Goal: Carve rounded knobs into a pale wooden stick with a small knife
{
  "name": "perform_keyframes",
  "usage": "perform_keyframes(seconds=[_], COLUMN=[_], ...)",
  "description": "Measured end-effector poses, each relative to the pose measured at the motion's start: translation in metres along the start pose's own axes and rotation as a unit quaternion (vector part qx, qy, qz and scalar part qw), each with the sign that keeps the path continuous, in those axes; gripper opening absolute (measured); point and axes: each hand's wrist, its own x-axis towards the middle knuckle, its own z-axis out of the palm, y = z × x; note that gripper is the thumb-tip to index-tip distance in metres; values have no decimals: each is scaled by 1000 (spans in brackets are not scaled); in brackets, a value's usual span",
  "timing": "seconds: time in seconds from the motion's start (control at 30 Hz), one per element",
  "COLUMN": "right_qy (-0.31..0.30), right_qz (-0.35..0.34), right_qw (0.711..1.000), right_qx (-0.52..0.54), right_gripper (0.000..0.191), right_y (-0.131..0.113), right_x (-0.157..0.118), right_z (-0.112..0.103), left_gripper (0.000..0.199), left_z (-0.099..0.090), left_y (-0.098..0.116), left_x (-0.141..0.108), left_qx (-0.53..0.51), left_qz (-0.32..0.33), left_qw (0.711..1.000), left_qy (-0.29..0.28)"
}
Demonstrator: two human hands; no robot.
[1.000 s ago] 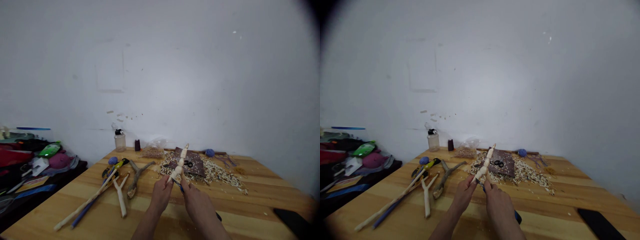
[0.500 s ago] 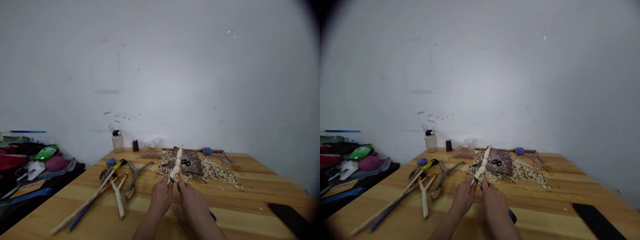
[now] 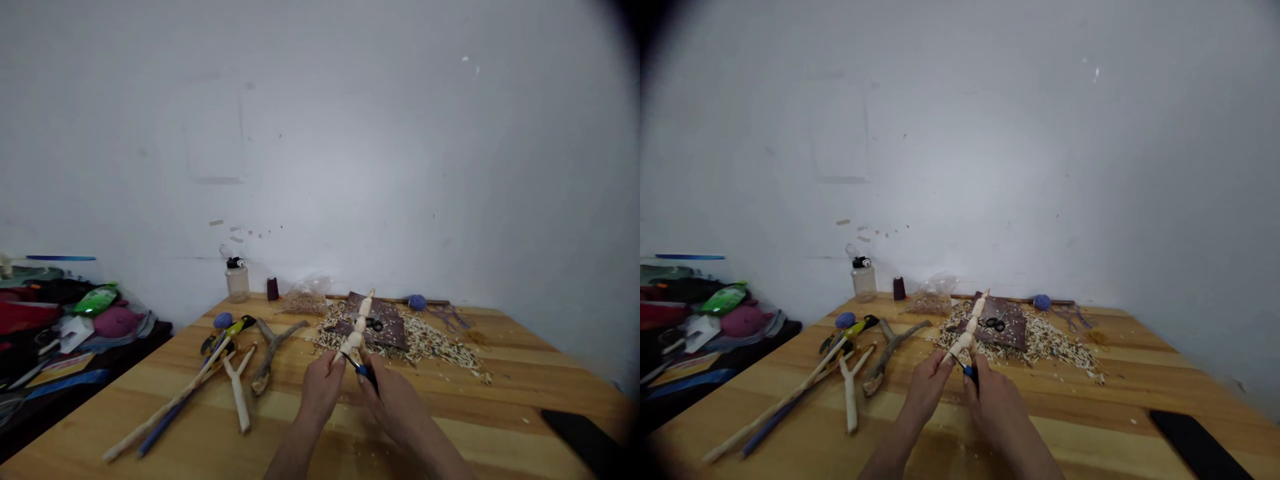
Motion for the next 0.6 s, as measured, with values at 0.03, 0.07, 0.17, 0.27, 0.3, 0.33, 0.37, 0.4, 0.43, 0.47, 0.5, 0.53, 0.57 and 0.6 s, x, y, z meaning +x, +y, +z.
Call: perform_keyframes(seconds=[0.03,0.07,0.17,0.27,0.3,0.33,0.37,0.4,0.43,0.47,0.5,0.53,0.57,0.6], right_qy=[4,11,56,66,57,45,33,26,20,15,11,7,3,0], right_qz=[-5,-9,-18,-22,-24,-25,-24,-22,-18,-13,-7,-1,4,8], right_qw=[1000,1000,997,996,997,997,998,998,998,998,998,998,998,998], right_qx=[-6,-15,-44,-53,-54,-53,-53,-52,-52,-54,-57,-62,-66,-69], right_gripper=[33,33,32,33,34,36,38,40,41,42,43,44,44,45], right_y=[-1,-2,-2,-1,0,0,0,0,0,-1,-1,-1,-1,-1], right_x=[-1,-2,-2,-1,0,0,1,1,1,1,1,1,1,1], right_z=[-1,-1,-2,-2,-2,-1,0,1,2,3,3,4,5,5], left_gripper=[32,32,31,29,29,29,29,29,30,30,30,30,30,30], left_z=[0,-1,-4,-7,-8,-8,-8,-8,-8,-8,-8,-8,-8,-8], left_y=[-1,-3,-7,-7,-6,-5,-4,-2,-1,0,1,2,3,4], left_x=[0,1,3,6,6,6,6,5,4,4,3,2,2,1], left_qx=[3,4,-5,-25,-33,-41,-48,-54,-60,-64,-68,-71,-72,-73], left_qz=[-1,-4,-13,-15,-16,-16,-15,-13,-9,-6,-4,-3,-3,-3], left_qw=[1000,1000,1000,1000,999,999,999,998,998,998,998,997,997,997], left_qy=[3,7,13,8,5,4,2,-1,-6,-11,-15,-18,-21,-21])
